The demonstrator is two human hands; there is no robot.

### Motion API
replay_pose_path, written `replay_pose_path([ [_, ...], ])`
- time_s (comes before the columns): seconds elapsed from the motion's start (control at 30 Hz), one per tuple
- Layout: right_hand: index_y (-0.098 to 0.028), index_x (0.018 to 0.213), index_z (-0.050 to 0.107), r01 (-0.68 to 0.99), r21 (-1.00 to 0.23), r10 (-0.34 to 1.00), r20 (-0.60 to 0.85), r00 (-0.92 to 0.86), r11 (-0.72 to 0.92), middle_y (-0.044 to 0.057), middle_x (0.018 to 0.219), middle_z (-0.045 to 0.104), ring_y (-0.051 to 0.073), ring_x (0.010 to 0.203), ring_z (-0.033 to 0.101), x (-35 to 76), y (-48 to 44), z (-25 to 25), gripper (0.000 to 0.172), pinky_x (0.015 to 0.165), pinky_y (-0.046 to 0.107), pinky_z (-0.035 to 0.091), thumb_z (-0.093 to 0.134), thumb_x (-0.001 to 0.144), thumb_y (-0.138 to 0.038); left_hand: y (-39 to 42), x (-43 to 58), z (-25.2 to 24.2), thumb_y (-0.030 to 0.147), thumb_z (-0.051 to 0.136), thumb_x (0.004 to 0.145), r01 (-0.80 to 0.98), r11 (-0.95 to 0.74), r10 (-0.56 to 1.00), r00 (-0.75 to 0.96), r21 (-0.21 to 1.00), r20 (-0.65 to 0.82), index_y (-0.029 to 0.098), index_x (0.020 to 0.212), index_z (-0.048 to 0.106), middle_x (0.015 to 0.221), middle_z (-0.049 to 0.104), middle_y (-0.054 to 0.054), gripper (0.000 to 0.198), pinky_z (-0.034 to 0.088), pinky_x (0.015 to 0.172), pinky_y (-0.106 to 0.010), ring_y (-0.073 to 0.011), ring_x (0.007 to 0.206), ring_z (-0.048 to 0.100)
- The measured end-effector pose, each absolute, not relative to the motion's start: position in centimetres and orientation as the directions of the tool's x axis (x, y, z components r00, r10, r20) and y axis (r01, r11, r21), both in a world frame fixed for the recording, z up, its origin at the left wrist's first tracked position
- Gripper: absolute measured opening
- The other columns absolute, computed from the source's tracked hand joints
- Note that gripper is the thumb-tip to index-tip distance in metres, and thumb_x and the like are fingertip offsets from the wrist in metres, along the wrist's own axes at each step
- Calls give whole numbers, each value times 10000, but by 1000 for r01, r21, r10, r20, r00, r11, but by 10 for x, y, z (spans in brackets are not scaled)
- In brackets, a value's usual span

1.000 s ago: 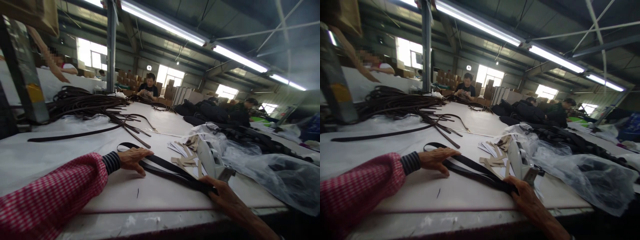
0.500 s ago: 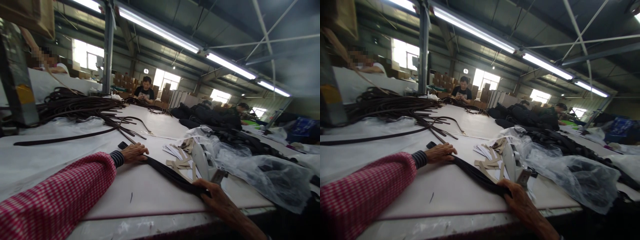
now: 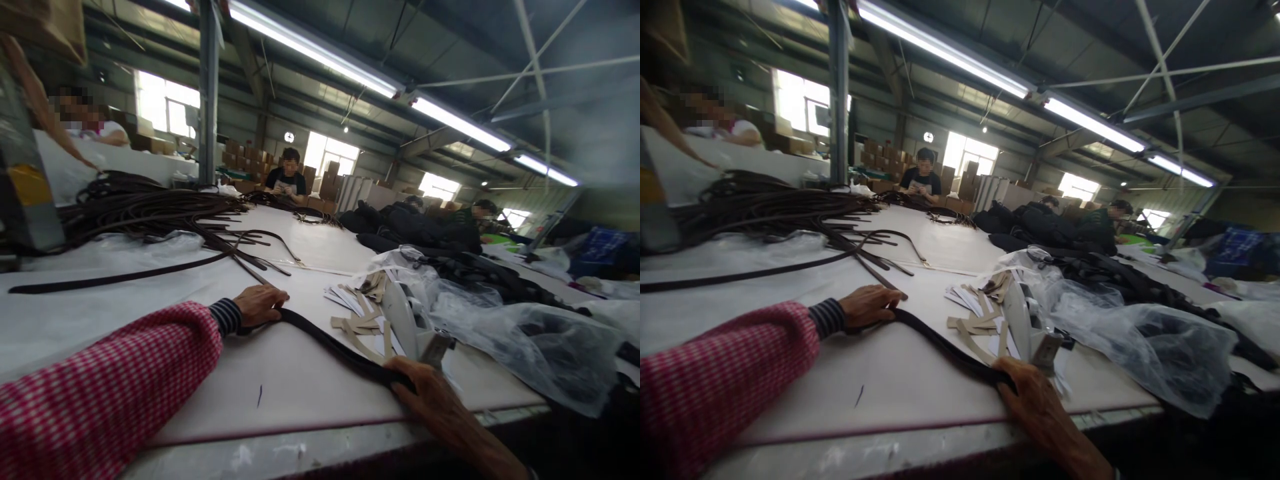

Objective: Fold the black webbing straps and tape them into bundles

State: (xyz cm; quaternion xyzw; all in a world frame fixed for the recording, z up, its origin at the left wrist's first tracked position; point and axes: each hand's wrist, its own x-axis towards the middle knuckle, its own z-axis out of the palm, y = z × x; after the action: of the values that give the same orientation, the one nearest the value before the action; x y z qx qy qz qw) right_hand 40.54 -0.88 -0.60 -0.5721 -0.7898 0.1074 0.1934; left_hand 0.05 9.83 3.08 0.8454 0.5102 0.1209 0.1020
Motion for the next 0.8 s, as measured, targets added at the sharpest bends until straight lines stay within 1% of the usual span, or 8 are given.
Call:
replay_pose_path([
  [0.13, -204, 1340, 608, 847, -380, 927, 185, -326, 373, 111, 1251, 688, 276, 1166, 647, 384, -18, 0, 486, 1048, 415, 466, 510, 869, -277, 102, 12, 29, 126, 604, 669, 812, -279, 946, 325, 513, 1, 182, 1060, 553, 860, 659, -60, 398, 503, 697, -330, -261, 827, 651],
  [0.23, -235, 1398, 536, 838, -388, 923, 122, -365, 383, 91, 1141, 699, 251, 1054, 672, 361, -27, 11, 547, 962, 393, 500, 497, 853, -213, 96, 20, 30, 148, 561, 691, 743, -155, 960, 270, 651, -79, 190, 1280, 436, 945, 651, -78, 603, 525, 565, -307, -234, 726, 661],
  [0.33, -252, 1388, 519, 817, -419, 913, 93, -396, 397, 78, 1113, 687, 235, 1033, 661, 342, -33, 21, 572, 946, 377, 491, 491, 826, -151, 79, 23, 32, 232, 521, 764, 642, -102, 947, 296, 760, -123, 234, 1365, 378, 1208, 583, -135, 617, 568, 534, -311, -208, 726, 687],
  [0.43, -262, 1325, 560, 770, -472, 895, 105, -433, 428, 66, 1132, 690, 233, 1059, 653, 333, -33, 26, 519, 958, 365, 473, 500, 826, -135, 61, 21, 33, 199, 489, 740, 514, -144, 908, 409, 846, -94, 209, 1231, 545, 1405, 449, -157, 495, 593, 540, -305, -230, 856, 696],
  [0.5, -263, 1257, 611, 735, -500, 876, 120, -466, 459, 49, 1123, 701, 230, 1063, 653, 332, -30, 27, 461, 971, 354, 459, 508, 828, -128, 54, 17, 32, 123, 472, 708, 527, -327, 848, 530, 785, -3, 200, 1120, 642, 1489, 393, -124, 453, 622, 643, -337, -252, 964, 677],
  [0.63, -268, 1175, 690, 695, -528, 855, 127, -502, 487, 25, 1086, 721, 225, 1059, 649, 332, -26, 28, 394, 1006, 349, 425, 528, 839, -141, 51, 10, 34, -54, 496, 675, 572, -743, 643, 754, 347, 135, 304, 1167, 678, 1539, 435, -5, 635, 458, 1095, -443, -287, 1295, 526],
  [0.7, -268, 1123, 725, 704, -542, 866, 92, -492, 458, 22, 1074, 722, 227, 1047, 638, 331, -25, 31, 350, 995, 347, 421, 559, 833, -165, 53, 9, 39, -63, 591, 690, 534, -815, 570, 809, 225, 145, 300, 1087, 711, 1468, 527, 6, 551, 411, 1121, -427, -303, 1369, 440],
  [0.8, -247, 1055, 753, 710, -580, 880, 23, -475, 399, 18, 1000, 707, 199, 922, 620, 326, -23, 37, 300, 859, 301, 451, 611, 798, -184, 60, 13, 44, 85, 793, 709, 495, -840, 530, 836, 220, 141, 262, 965, 733, 1278, 646, -28, 317, 450, 1026, -349, -289, 1255, 526],
])
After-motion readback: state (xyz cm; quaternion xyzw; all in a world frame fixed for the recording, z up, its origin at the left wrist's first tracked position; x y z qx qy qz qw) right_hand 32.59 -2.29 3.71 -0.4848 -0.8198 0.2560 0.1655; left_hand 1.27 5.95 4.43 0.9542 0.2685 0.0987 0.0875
